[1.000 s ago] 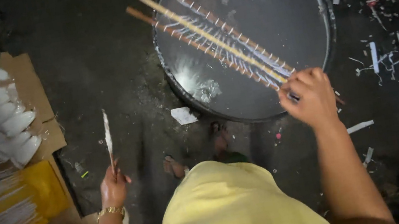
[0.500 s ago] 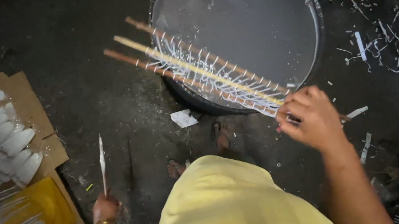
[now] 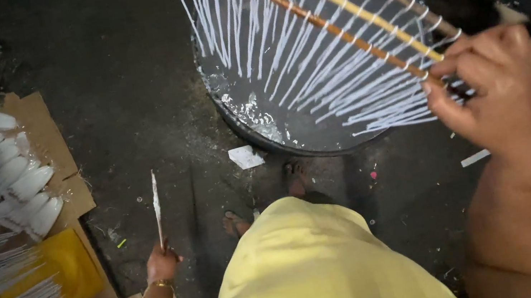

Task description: Dipping multiple candle wicks attached to wooden frames into a vat of molten wax and hanging them on a rack to cool.

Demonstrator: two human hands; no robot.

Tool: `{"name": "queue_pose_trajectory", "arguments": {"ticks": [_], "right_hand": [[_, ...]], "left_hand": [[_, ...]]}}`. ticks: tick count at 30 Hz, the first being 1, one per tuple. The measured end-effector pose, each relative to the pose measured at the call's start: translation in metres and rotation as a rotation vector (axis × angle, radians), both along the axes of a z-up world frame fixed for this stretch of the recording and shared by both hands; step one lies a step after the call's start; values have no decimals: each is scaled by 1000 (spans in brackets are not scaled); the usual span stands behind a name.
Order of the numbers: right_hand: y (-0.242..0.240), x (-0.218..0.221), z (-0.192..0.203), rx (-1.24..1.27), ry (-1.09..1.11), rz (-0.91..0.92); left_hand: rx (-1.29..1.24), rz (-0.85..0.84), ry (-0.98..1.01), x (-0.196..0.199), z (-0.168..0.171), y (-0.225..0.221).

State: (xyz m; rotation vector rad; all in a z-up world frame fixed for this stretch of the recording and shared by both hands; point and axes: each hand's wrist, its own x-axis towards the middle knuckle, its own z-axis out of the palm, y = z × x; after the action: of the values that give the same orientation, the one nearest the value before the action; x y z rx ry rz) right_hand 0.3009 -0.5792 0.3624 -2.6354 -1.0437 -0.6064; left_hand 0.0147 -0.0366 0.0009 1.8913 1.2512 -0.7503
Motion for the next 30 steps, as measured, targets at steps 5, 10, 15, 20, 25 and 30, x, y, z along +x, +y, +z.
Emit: {"name": "queue_pose_trajectory", "arguments": {"ticks": [5,10,15,20,25,30], "right_hand": [[-20,36,-26,7,7,3],[-32,71,-81,54,71,4],[-49,115,-189,211,78,59],[-59,128,-207,216,80,41],[-66,135,-213,220,77,39],[-73,142,-265,196,102,21]], "left_hand": [[60,5,11,-13,5,-21],[29,58,-8,-18,3,-39],[95,-9,-65,-17,-15,-61],[71,46,-117,7,2,-88],[36,30,-262,30,17,-111],[66,8,-262,55,43,-133]]}}
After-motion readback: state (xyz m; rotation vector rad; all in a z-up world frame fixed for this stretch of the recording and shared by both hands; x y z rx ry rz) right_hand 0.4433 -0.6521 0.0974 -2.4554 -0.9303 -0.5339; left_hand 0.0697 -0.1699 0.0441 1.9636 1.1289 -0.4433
